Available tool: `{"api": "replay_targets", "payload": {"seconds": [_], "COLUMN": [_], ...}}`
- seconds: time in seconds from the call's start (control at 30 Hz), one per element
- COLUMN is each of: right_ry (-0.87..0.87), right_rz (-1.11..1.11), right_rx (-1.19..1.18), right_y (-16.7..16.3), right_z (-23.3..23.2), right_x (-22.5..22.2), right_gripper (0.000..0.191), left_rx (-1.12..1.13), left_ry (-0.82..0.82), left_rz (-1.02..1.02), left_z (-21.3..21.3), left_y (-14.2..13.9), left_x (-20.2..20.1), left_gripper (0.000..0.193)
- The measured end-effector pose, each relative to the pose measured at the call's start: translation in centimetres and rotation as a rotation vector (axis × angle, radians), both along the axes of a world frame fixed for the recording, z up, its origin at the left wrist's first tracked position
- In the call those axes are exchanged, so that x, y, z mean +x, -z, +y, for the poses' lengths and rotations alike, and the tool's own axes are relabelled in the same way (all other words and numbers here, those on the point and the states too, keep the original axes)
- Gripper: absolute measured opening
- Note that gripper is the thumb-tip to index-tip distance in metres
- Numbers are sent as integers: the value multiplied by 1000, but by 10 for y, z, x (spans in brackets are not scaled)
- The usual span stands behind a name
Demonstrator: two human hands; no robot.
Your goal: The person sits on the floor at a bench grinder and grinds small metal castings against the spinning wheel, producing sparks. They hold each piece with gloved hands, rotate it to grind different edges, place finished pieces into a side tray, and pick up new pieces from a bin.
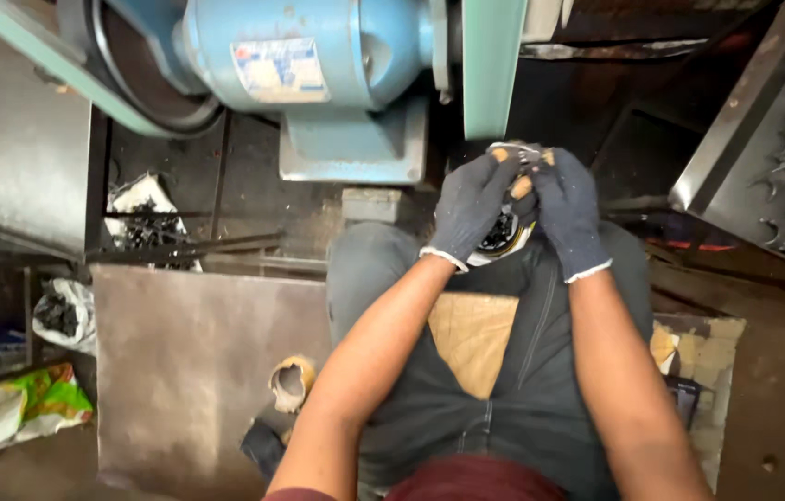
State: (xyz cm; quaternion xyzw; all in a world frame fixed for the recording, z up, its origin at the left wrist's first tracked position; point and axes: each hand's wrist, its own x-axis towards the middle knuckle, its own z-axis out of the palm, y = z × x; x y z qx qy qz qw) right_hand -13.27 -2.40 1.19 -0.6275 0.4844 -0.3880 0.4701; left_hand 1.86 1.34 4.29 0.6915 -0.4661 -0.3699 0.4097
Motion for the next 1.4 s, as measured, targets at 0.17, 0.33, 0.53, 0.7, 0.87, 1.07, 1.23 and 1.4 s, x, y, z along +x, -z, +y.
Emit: {"api": "replay_targets", "payload": {"seconds": [0.17, 0.33, 0.53, 0.7, 0.87, 1.07, 1.23, 1.4], "right_ry": [-7, -149, 117, 597, 453, 461, 449, 219], "right_rz": [256, 397, 291, 1085, 1298, 792, -653, -869], "right_rx": [-452, -428, -413, -518, -411, -426, -183, 137], "right_y": [-12, -19, -8, 19, 46, 41, -1, -18], "right_z": [44, 53, 32, -26, -67, -67, -21, 71], "right_x": [-22, -45, -138, -210, -218, -205, -143, -46], "right_gripper": [23, 20, 23, 47, 42, 33, 44, 45], "left_rx": [-89, -209, 385, 349, 300, 178, -75, 309], "left_ry": [118, 254, 657, 712, 763, 800, 683, 399], "left_rz": [37, -276, -730, -647, -561, -557, -390, 629], "left_z": [38, 49, 49, 42, 28, 29, 35, 56], "left_y": [-17, -17, -5, -9, -10, 0, 0, -9], "left_x": [2, 11, 12, 2, -13, -15, -21, -17], "left_gripper": [31, 33, 39, 38, 37, 33, 43, 36]}}
